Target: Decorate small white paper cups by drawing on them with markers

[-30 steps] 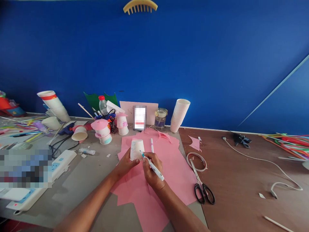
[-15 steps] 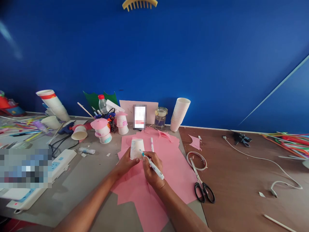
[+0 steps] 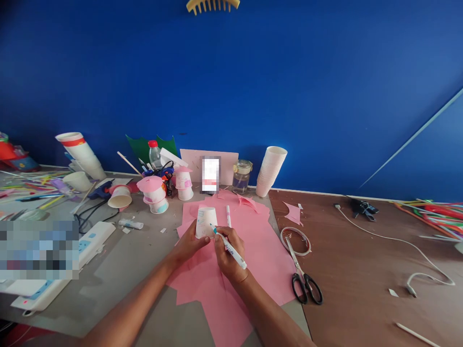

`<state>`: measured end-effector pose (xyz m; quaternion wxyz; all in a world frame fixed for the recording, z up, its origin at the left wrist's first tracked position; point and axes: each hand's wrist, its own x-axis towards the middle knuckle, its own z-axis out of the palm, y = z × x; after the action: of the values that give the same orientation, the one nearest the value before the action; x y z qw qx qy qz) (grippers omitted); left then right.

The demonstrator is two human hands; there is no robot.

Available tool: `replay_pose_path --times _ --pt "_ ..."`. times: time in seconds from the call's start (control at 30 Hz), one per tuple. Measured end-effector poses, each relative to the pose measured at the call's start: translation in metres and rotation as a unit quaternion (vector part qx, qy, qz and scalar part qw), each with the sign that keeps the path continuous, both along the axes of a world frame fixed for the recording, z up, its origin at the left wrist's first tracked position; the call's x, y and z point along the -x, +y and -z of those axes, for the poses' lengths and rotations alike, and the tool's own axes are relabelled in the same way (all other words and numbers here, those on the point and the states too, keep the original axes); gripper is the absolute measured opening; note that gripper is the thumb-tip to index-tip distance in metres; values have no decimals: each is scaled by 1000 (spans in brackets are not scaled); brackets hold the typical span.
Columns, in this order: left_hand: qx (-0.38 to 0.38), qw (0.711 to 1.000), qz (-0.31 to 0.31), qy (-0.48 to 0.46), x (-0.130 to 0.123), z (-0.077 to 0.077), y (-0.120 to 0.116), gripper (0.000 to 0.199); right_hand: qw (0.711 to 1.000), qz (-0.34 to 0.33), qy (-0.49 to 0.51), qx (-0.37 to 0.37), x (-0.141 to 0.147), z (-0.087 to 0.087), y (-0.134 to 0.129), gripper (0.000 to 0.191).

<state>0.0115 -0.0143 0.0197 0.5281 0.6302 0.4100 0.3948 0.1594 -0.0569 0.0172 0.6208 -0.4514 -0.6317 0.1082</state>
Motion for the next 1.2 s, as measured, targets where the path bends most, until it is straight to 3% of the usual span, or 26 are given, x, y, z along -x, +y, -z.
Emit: replay_pose_path --times 1.2 --pt "14 1000 3 -19 0 7 1 55 1000 -7 8 15 0 0 -1 8"
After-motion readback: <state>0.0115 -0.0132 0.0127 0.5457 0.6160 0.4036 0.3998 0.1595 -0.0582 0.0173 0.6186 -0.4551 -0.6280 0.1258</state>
